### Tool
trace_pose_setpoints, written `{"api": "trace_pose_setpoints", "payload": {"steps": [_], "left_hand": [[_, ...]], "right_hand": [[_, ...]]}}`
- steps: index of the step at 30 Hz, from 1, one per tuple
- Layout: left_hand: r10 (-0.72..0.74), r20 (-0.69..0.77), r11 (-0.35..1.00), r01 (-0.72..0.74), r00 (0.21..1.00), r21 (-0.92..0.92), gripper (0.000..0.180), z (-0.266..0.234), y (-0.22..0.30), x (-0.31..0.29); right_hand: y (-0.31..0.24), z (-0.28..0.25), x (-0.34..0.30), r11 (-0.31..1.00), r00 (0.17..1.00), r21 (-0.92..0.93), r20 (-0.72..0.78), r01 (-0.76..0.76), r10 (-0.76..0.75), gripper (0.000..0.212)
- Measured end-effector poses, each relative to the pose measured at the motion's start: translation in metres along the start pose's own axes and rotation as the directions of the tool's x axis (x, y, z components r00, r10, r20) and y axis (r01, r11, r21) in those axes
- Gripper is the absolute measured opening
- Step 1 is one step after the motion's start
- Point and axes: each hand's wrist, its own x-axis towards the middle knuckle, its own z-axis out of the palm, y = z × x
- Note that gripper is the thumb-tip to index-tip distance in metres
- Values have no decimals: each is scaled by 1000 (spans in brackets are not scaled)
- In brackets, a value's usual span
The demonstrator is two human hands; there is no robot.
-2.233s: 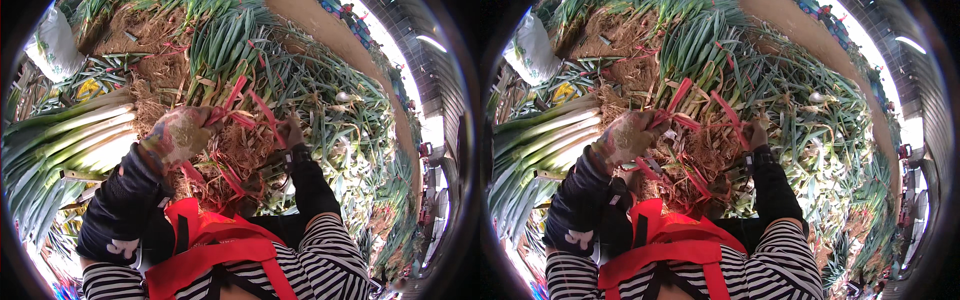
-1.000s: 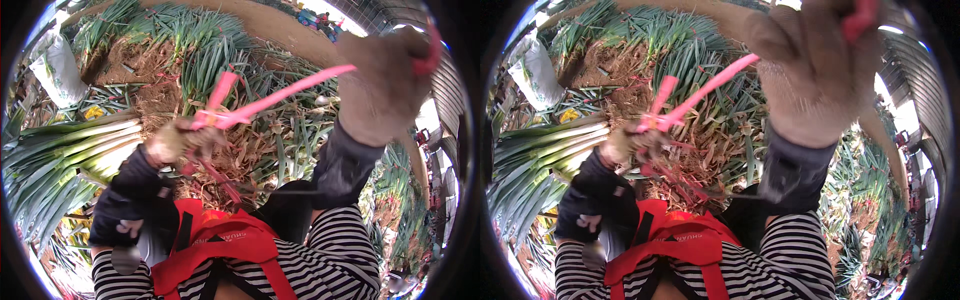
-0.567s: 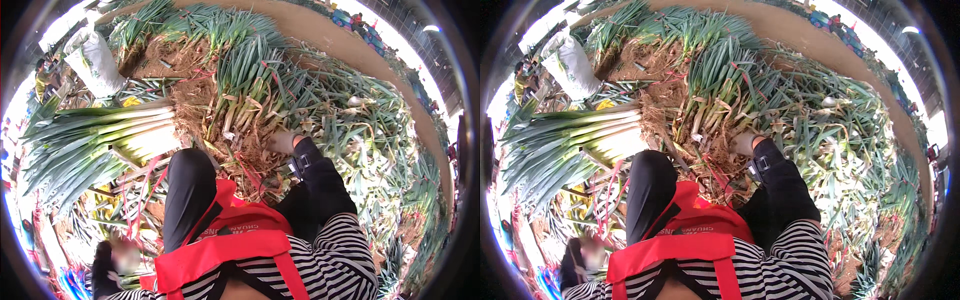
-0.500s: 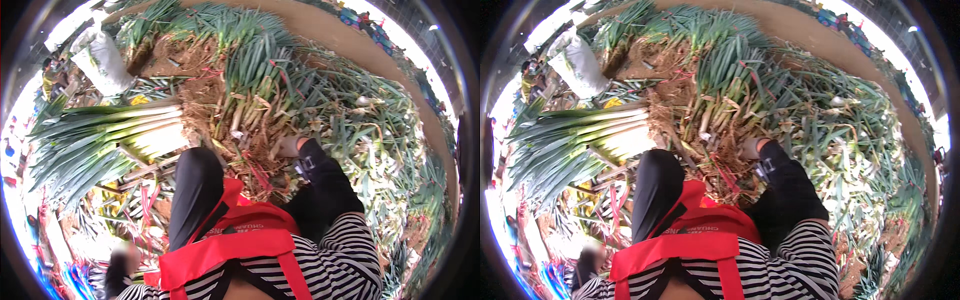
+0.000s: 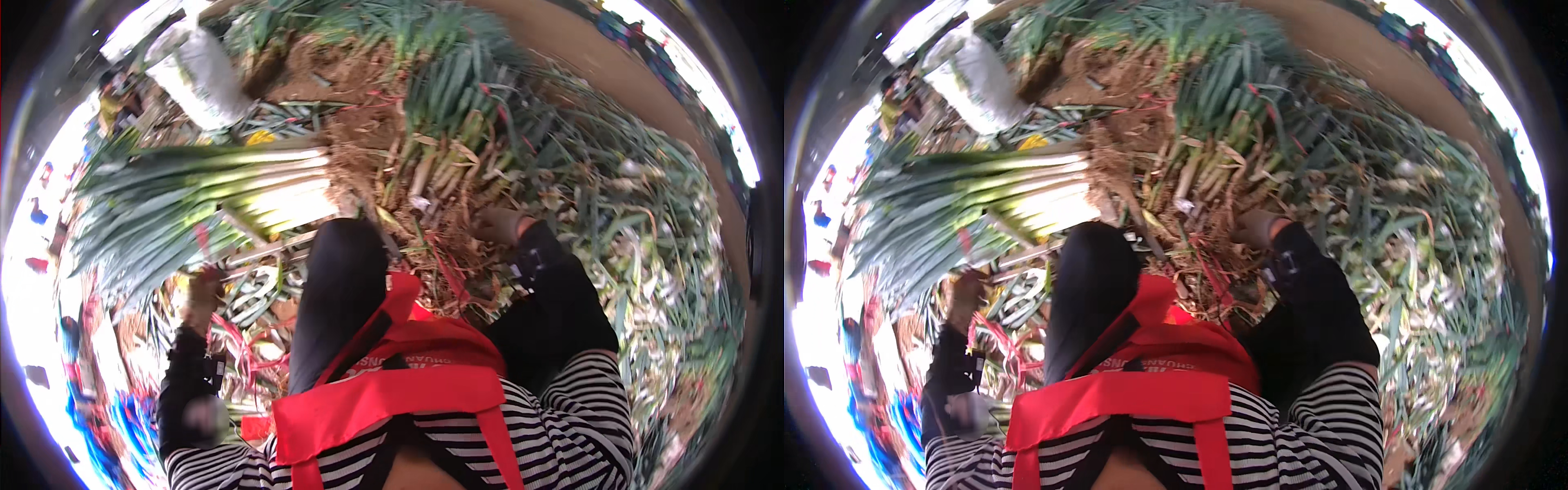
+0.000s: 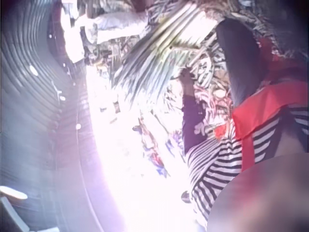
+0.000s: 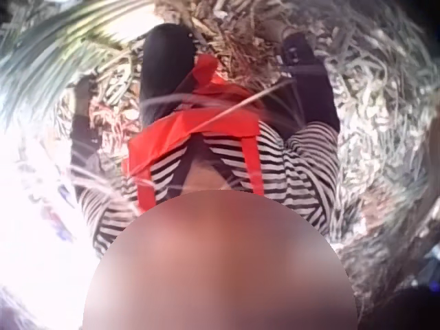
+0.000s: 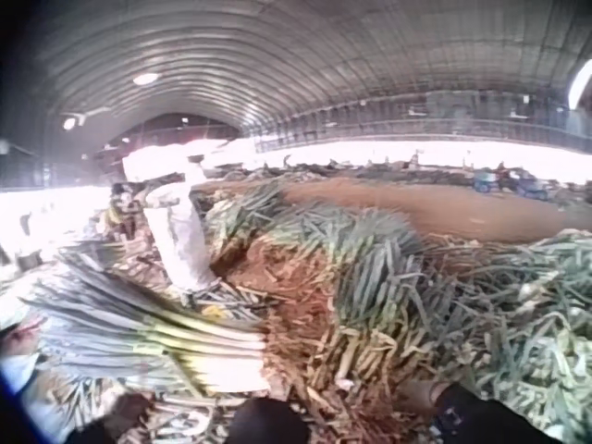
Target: The person cleans scallions by peeling away the outer layers by hand and then bundles them together using a pink plastic tie.
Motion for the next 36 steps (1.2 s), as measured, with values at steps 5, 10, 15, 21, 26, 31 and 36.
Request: {"api": "trace_pose_setpoints", "payload": {"steps": [5,10,15,21,26,31,36], "left_hand": [[569,-299,775,-621,766,-114,34,52,237,-35],[749,-291,457,-782,595,-423,30,125,364,-50],[766,81,601,-666,637,-441,19,226,382,-29],[335,505,923,-170,795,-344,22,304,290,55],[408,538,891,-195,738,-409,26,311,294,86],[446,719,869,-65,533,-490,27,286,336,49],[388,830,772,351,400,-530,32,286,332,24]], "right_hand": [[15,10,20,995,991,31,104,-94,90,48],[-13,49,78,996,989,7,119,-87,86,51],[22,221,155,920,926,345,-251,-187,282,78],[9,240,171,930,974,294,10,-219,226,56],[-5,59,135,866,740,-319,-454,386,-496,21],[-75,-146,-20,107,661,846,-322,522,-678,16],[-17,-198,7,669,840,513,-392,538,-375,20]]}}
